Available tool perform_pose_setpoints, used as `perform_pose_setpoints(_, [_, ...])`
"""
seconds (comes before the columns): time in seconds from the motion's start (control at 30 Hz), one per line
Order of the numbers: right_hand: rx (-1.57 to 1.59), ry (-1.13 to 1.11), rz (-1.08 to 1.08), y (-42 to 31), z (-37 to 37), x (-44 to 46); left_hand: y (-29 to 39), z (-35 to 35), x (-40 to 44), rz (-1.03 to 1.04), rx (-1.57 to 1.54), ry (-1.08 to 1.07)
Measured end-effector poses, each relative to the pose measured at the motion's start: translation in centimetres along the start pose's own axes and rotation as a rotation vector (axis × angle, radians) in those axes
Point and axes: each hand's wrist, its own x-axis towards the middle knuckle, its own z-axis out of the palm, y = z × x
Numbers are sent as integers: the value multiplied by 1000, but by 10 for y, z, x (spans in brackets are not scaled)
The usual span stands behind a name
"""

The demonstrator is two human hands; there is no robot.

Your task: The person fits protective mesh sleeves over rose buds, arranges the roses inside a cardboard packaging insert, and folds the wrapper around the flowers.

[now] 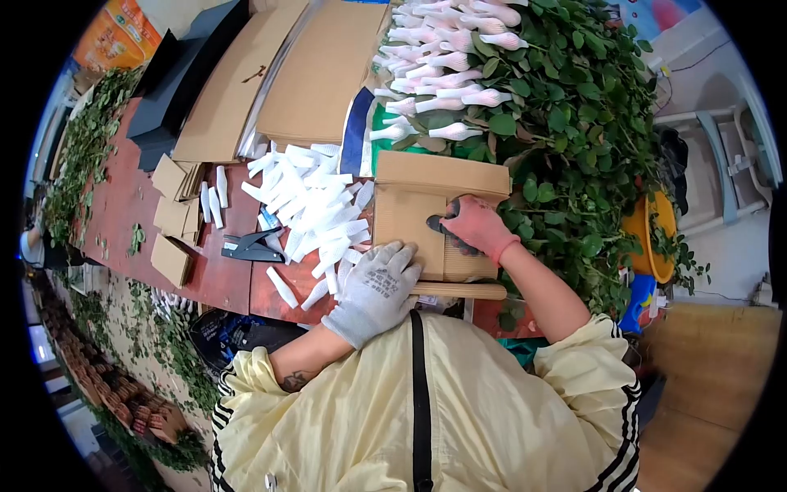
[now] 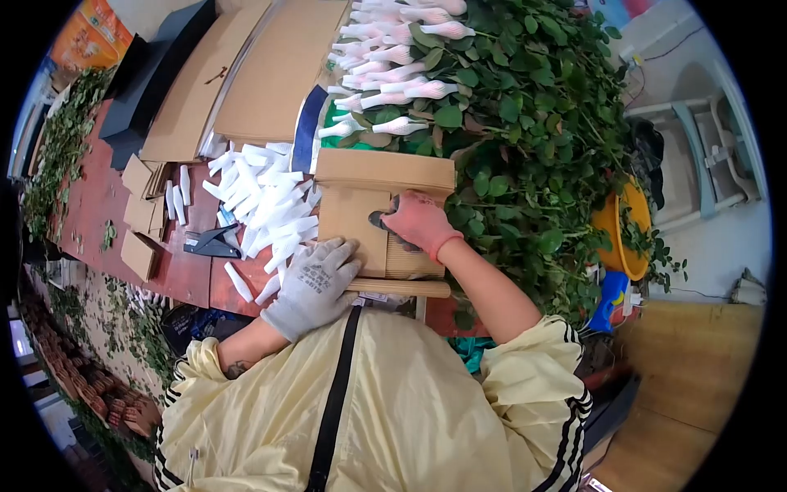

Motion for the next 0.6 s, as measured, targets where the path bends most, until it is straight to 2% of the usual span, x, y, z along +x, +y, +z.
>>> perform_pose_setpoints(0.03, [-109,-28,10,-2,-3,1,0,-1,1,7,34,2])
perform_pose_setpoints(0.17, [-183,82,-44,7,3,4,-2,3,7,83,105,-2])
perform_pose_setpoints(0.23, [-431,304,-228,18,13,4,-2,5,4,81,38,-3])
perform_pose_setpoints(0.27, [-428,309,-222,14,11,2,-3,5,4,88,38,-6])
perform_pose_setpoints(0.33, [-395,118,-88,6,7,-1,-6,5,4,87,37,-30])
perform_pose_setpoints(0.37, [-392,116,-84,6,9,-3,-4,2,5,88,35,-35])
perform_pose_setpoints(0.43, [-428,261,-131,5,14,-5,-2,-8,6,96,-4,39])
perform_pose_setpoints(0.6, [-525,220,-185,14,17,5,-7,-1,4,92,66,16])
